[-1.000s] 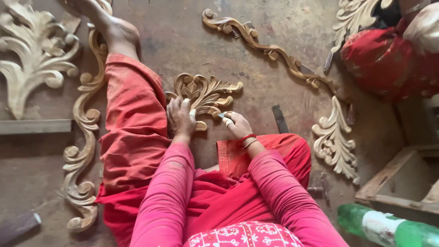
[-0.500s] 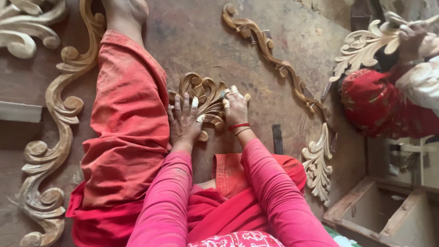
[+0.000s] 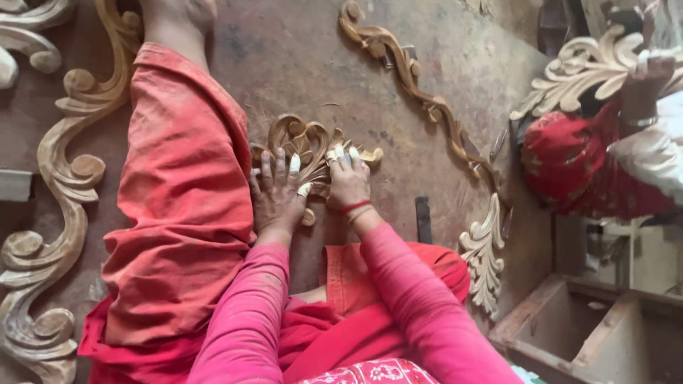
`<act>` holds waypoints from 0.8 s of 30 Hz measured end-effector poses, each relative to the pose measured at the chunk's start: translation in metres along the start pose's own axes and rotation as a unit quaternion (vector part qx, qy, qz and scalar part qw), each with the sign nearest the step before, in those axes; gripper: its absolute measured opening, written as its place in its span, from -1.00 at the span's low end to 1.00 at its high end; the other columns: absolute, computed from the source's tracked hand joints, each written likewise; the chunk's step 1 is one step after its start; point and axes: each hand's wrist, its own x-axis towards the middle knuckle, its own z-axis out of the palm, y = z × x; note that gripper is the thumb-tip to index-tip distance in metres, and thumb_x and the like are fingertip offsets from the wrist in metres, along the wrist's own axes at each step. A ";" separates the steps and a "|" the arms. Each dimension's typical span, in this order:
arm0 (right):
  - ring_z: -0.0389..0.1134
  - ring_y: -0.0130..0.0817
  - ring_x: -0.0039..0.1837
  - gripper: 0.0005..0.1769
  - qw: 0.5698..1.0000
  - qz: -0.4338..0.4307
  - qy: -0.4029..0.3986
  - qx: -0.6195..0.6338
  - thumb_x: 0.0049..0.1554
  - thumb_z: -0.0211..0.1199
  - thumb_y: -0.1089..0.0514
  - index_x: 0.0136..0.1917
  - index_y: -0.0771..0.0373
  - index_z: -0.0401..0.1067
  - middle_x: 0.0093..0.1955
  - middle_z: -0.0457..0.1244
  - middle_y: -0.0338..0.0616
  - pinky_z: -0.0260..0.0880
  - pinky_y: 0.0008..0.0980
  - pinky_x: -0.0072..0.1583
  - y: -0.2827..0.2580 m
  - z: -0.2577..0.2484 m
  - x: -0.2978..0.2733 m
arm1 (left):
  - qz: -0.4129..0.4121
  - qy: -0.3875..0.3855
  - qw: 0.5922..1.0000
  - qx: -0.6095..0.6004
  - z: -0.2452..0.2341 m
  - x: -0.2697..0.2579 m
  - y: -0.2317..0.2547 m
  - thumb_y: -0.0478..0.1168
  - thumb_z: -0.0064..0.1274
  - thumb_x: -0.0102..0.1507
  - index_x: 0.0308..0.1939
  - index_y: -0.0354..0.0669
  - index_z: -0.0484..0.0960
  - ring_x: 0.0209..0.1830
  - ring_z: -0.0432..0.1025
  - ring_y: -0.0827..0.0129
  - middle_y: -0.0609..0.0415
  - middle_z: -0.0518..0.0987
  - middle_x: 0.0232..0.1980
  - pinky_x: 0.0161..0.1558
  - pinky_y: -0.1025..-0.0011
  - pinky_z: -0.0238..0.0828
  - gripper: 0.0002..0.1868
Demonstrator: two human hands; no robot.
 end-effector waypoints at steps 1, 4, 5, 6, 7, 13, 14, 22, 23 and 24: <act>0.16 0.11 0.45 -0.36 1.000 0.007 -0.003 0.020 -0.05 0.17 0.13 0.34 0.18 0.38 0.45 0.19 -0.03 0.20 0.04 0.33 0.002 0.000 0.005 | 0.001 -0.001 1.000 -0.001 0.001 0.001 0.000 0.31 -0.09 0.31 0.60 0.20 0.17 0.69 -0.23 0.01 0.07 -0.04 0.71 0.51 -0.19 -0.34 -0.18; 0.13 0.13 0.51 -0.44 0.999 0.006 -0.002 -0.046 0.10 0.13 0.18 0.40 0.19 0.37 0.55 0.17 -0.04 0.20 0.03 0.31 0.008 0.012 0.015 | 0.007 -0.001 1.000 -0.004 0.005 -0.002 -0.003 0.30 -0.09 0.33 0.61 0.17 0.18 0.69 -0.23 0.00 0.03 -0.04 0.70 0.53 -0.19 -0.34 -0.19; 0.14 0.08 0.52 -0.44 0.999 0.015 0.002 -0.029 0.11 0.12 0.18 0.39 0.18 0.37 0.55 0.17 -0.05 0.20 0.03 0.31 0.011 0.018 0.019 | 0.008 0.003 1.000 0.000 0.005 -0.003 -0.004 0.30 -0.10 0.35 0.61 0.17 0.18 0.70 -0.23 0.01 0.05 -0.04 0.70 0.54 -0.18 -0.34 -0.20; 0.14 0.02 0.53 -0.45 1.000 0.024 0.002 -0.015 0.12 0.12 0.17 0.39 0.17 0.37 0.55 0.16 -0.05 0.20 0.02 0.30 0.014 0.022 0.016 | 0.009 0.004 1.000 0.002 0.005 -0.008 -0.003 0.30 -0.11 0.37 0.61 0.17 0.18 0.71 -0.23 0.02 0.06 -0.04 0.71 0.56 -0.17 -0.35 -0.22; 0.15 -0.03 0.54 -0.46 0.999 0.033 0.001 -0.002 0.12 0.11 0.17 0.39 0.17 0.37 0.56 0.16 -0.06 0.20 0.02 0.29 0.015 0.026 0.009 | 0.009 0.005 1.000 0.003 0.004 -0.014 -0.001 0.30 -0.11 0.39 0.61 0.17 0.19 0.72 -0.23 0.03 0.07 -0.04 0.71 0.57 -0.17 -0.35 -0.23; 0.14 -0.15 0.56 -0.55 1.000 0.004 -0.005 0.003 0.23 0.09 0.08 0.38 0.09 0.36 0.52 0.15 -0.18 0.19 0.00 0.36 0.009 0.030 -0.005 | 0.002 0.000 1.000 -0.007 0.006 0.004 0.002 0.27 -0.11 0.32 0.60 0.17 0.20 0.69 -0.22 -0.01 0.02 -0.02 0.71 0.53 -0.15 -0.36 -0.21; 0.14 -0.14 0.56 -0.51 1.000 0.009 -0.002 -0.016 0.21 0.09 0.11 0.40 0.13 0.36 0.54 0.15 -0.14 0.19 0.00 0.34 0.005 0.032 -0.008 | 0.001 0.007 1.000 -0.002 0.009 -0.001 0.000 0.26 -0.11 0.33 0.60 0.17 0.20 0.70 -0.22 -0.01 0.02 -0.02 0.70 0.53 -0.16 -0.37 -0.22; 0.16 -0.07 0.49 -0.41 0.996 0.021 -0.065 -0.051 0.07 0.21 0.10 0.39 0.17 0.40 0.50 0.18 -0.05 0.17 0.11 0.33 -0.011 -0.002 0.000 | 0.000 0.011 0.999 -0.043 -0.002 0.006 0.002 0.26 -0.11 0.32 0.59 0.17 0.20 0.70 -0.24 0.00 0.02 -0.03 0.70 0.54 -0.21 -0.40 -0.22; 0.17 -0.07 0.51 -0.45 0.998 0.034 -0.040 0.026 0.08 0.22 0.13 0.37 0.13 0.43 0.52 0.19 -0.06 0.17 0.06 0.34 -0.017 -0.002 -0.012 | -0.001 0.018 0.999 -0.032 0.000 0.009 0.002 0.25 -0.11 0.33 0.59 0.17 0.19 0.70 -0.24 0.00 0.03 -0.03 0.70 0.54 -0.20 -0.40 -0.23; 0.18 -0.06 0.53 -0.48 0.992 0.054 -0.025 0.107 0.10 0.23 0.17 0.35 0.08 0.45 0.54 0.20 -0.08 0.18 0.01 0.35 -0.025 0.001 -0.034 | 0.000 0.013 1.000 -0.020 0.004 0.001 0.001 0.25 -0.11 0.34 0.59 0.17 0.19 0.70 -0.25 -0.01 0.03 -0.03 0.70 0.53 -0.19 -0.40 -0.23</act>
